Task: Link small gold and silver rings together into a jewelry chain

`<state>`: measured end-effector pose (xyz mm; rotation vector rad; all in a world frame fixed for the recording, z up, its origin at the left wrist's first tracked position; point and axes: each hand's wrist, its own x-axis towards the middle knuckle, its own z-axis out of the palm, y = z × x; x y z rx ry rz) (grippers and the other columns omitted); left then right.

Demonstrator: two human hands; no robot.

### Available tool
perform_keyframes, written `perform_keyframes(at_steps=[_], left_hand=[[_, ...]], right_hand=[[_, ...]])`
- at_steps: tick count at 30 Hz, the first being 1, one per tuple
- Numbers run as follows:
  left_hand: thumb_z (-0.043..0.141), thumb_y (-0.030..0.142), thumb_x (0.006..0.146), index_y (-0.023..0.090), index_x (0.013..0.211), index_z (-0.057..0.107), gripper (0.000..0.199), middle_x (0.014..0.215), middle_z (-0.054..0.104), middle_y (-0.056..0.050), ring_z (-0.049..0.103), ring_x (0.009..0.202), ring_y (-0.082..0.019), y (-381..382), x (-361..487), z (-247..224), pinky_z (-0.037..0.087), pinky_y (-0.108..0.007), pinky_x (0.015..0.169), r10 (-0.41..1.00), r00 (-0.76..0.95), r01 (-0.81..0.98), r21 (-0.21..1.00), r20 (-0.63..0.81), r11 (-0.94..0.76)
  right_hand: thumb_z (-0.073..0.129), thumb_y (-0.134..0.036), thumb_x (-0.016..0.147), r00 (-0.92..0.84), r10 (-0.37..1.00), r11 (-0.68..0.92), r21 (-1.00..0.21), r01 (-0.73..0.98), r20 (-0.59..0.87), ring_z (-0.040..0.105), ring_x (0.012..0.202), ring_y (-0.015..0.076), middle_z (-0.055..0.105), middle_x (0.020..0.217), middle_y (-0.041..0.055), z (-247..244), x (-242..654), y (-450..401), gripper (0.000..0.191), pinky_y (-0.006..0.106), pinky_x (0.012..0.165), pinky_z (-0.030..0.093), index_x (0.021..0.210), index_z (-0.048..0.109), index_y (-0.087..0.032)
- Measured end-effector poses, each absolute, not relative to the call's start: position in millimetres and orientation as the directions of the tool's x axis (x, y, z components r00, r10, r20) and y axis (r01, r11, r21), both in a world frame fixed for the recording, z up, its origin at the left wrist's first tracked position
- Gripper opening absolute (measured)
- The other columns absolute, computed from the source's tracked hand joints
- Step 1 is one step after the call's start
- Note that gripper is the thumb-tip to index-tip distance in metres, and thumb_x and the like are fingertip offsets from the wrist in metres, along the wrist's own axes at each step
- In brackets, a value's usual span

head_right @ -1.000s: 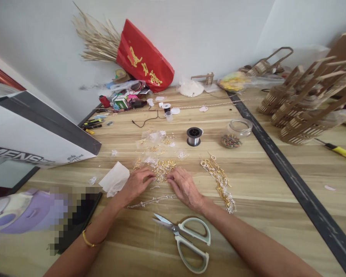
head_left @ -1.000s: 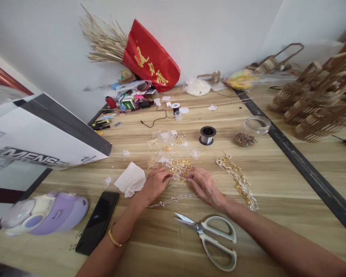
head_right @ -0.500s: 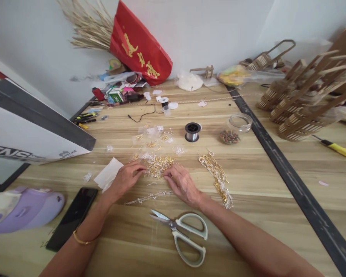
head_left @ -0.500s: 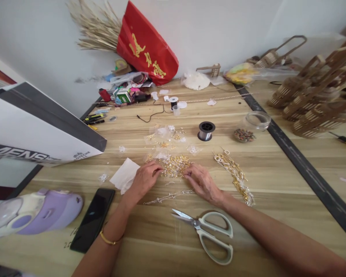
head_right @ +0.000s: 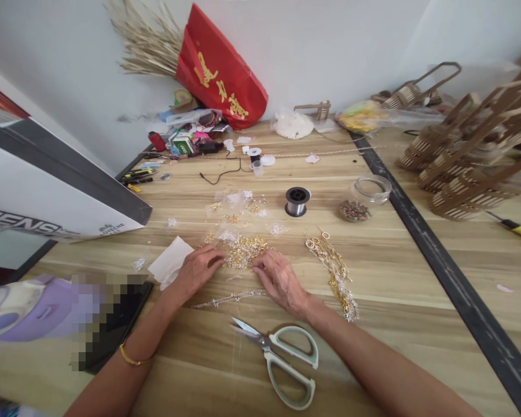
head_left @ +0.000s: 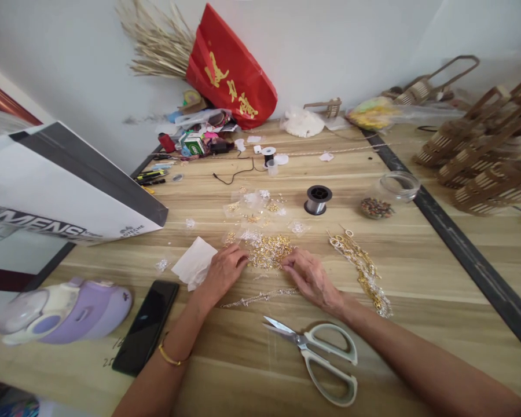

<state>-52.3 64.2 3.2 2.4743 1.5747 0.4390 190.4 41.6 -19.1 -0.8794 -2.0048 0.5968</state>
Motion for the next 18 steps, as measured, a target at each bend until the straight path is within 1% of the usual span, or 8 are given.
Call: perform_keyframes(at_steps=[9, 14, 18], left_hand=[[0.054, 0.014, 0.084, 0.019, 0.083, 0.067, 0.014, 0.082, 0.064, -0.004, 0.059, 0.08, -0.017, 62.6, -43.3, 4.0, 0.046, -0.031, 0.076, 0.9, 0.387, 0.801, 0.409, 0.202, -0.437], [0.056, 0.015, 0.083, 0.019, 0.083, 0.068, 0.012, 0.084, 0.067, -0.004, 0.061, 0.079, -0.017, 64.6, -47.6, 4.8, 0.047, -0.032, 0.077, 0.92, 0.344, 0.762, 0.517, 0.186, -0.39], [0.057, 0.015, 0.083, 0.019, 0.084, 0.068, 0.012, 0.085, 0.068, -0.004, 0.062, 0.081, -0.017, 67.2, -52.5, 2.1, 0.048, -0.032, 0.078, 0.926, 0.323, 0.763, 0.526, 0.195, -0.376]], right_hand=[[0.042, -0.019, 0.093, -0.401, 0.762, 0.643, -0.67, 0.371, 0.509, 0.053, 0.075, 0.0182, 0.057, 0.081, 0.0051, -18.6, 189.9, 40.7, 0.01, 0.032, 0.068, 0.044, 0.092, 0.053, -0.02], [0.042, -0.02, 0.093, -0.396, 0.761, 0.645, -0.667, 0.373, 0.514, 0.053, 0.073, 0.0181, 0.057, 0.079, 0.0047, -18.0, 189.3, 39.8, 0.01, 0.032, 0.066, 0.044, 0.091, 0.052, -0.02], [0.042, -0.02, 0.093, -0.397, 0.762, 0.642, -0.676, 0.362, 0.512, 0.052, 0.074, 0.018, 0.056, 0.079, 0.0047, -17.4, 188.9, 39.3, 0.01, 0.032, 0.067, 0.044, 0.092, 0.051, -0.021]])
